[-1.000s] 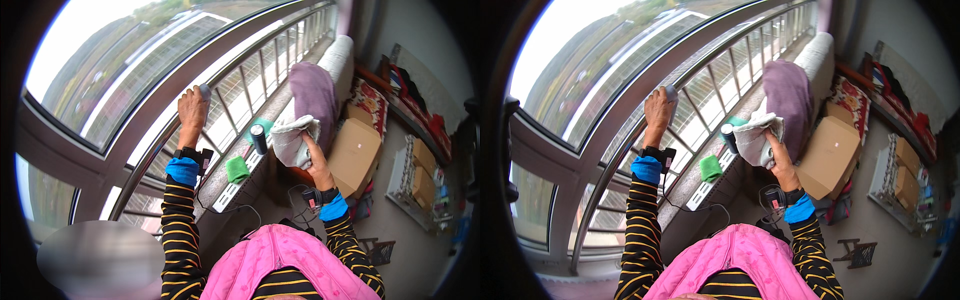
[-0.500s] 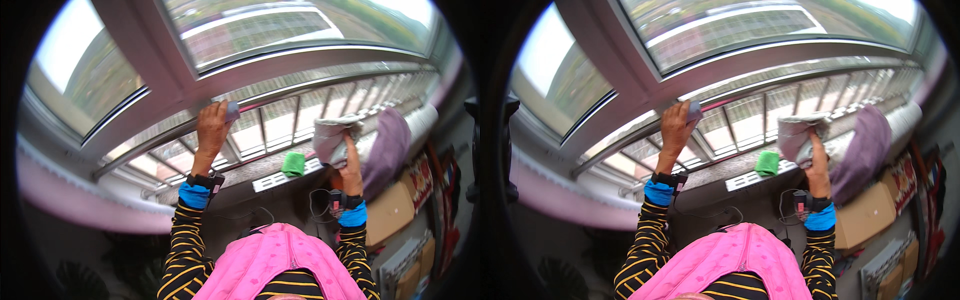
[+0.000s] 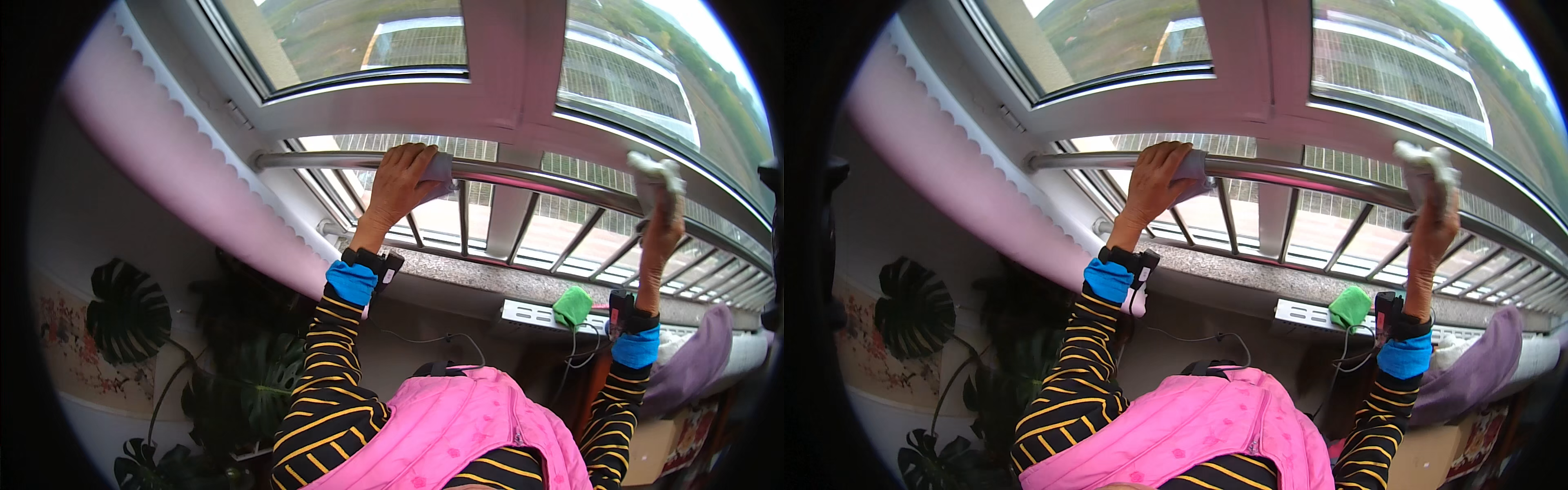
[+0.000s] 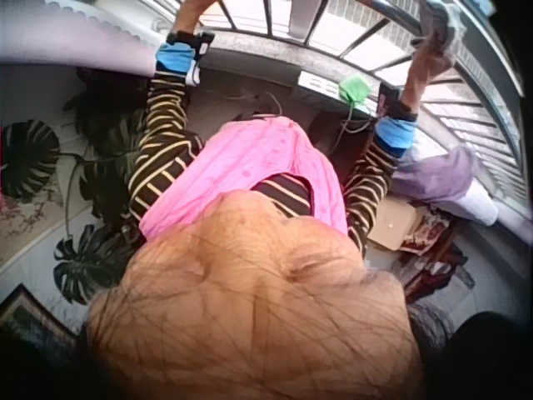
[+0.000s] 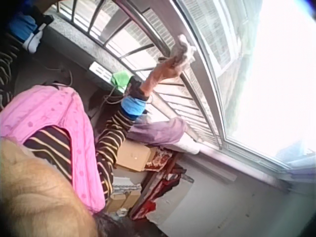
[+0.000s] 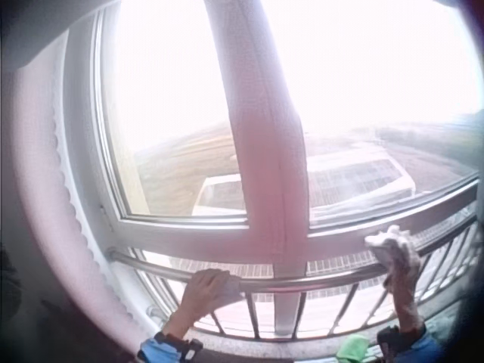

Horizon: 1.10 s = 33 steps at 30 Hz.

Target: The person wipes the window frame and glass with cloths, then moves to a nearby sofa to wipe its armrest. They open a cardboard box on the sofa and remove a small black plastic case.

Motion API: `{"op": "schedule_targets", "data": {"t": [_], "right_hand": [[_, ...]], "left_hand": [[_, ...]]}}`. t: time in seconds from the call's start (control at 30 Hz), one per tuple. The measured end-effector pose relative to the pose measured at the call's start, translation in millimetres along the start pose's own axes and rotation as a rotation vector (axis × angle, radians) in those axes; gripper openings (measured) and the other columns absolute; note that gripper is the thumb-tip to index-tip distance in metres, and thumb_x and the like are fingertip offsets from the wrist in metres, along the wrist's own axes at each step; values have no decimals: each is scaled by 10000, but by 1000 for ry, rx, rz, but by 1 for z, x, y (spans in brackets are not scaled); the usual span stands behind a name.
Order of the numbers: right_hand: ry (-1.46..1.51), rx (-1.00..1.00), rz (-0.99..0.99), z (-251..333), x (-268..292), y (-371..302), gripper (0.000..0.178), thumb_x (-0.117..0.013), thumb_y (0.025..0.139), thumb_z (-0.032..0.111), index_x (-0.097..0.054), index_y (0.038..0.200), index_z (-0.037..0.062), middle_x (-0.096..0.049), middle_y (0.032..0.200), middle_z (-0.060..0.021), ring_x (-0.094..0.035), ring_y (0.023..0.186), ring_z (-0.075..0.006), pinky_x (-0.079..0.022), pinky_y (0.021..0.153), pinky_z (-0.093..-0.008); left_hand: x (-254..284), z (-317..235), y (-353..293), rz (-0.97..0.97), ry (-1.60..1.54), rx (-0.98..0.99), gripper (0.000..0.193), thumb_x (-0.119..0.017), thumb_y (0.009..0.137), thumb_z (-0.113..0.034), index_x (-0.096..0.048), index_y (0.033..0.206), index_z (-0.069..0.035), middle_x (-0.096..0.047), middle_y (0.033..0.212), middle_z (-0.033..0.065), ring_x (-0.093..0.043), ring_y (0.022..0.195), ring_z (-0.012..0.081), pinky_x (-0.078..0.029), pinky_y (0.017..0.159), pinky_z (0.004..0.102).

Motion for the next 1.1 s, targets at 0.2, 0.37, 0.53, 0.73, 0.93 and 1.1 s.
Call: {"op": "schedule_targets", "data": {"t": [0.2, 0.37, 0.53, 0.73, 0.93, 1.1], "right_hand": [[-554, 455, 365, 39, -38, -12, 360, -718, 759, 216, -623, 1076, 73, -641, 1029, -130, -583, 975, -350, -424, 900, -434], [-674, 316, 475, 44, -46, -3, 274, -726, 771, 223, -604, 966, 73, -649, 955, -125, -588, 924, -360, -444, 821, -453], [-731, 375, 410, 38, -60, -5, 320, -754, 725, 220, -608, 957, 56, -651, 952, -143, -592, 917, -368, -444, 823, -453], [-702, 394, 352, 32, -57, -8, 328, -741, 717, 198, -612, 982, 53, -648, 969, -153, -585, 943, -370, -431, 853, -449], [-679, 425, 301, 28, -56, -12, 329, -730, 734, 237, -609, 972, 46, -640, 961, -159, -578, 940, -381, -430, 841, -452], [-674, 445, 269, 29, -55, -12, 333, -704, 762, 290, -610, 963, 41, -633, 946, -157, -574, 927, -383, -428, 832, -453]], "left_hand": [[29, 55, -25, -3, 34, 64, 659, -830, 615, -206, -573, 1214, -109, -592, 1169, 94, -538, 1105, 313, -442, 954, 413], [47, 99, -49, -5, 79, 138, 677, -842, 590, -231, -577, 1198, -97, -595, 1158, 105, -539, 1088, 321, -443, 956, 422], [69, 155, -71, 23, 104, 244, 648, -782, 604, -92, -556, 1211, -97, -562, 1214, 118, -515, 1134, 348, -423, 994, 425], [97, 216, -98, 135, 35, 356, 640, -699, 617, 4, -535, 1229, -91, -533, 1251, 142, -489, 1178, 361, -394, 1026, 402], [112, 261, -111, 128, 168, 363, 540, -644, 644, 55, -565, 1160, -85, -585, 1175, 152, -540, 1099, 374, -440, 957, 407], [117, 278, -108, 231, 221, 494, 546, -659, 615, 108, -590, 1124, -76, -616, 1123, 157, -562, 1063, 382, -455, 932, 406]]}}
Point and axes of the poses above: each hand's wrist, its own y-axis towards the middle knuckle, its own x-axis out of the back of the hand, z = x × y, the point moved 2 cm from there along y, towards the middle knuckle
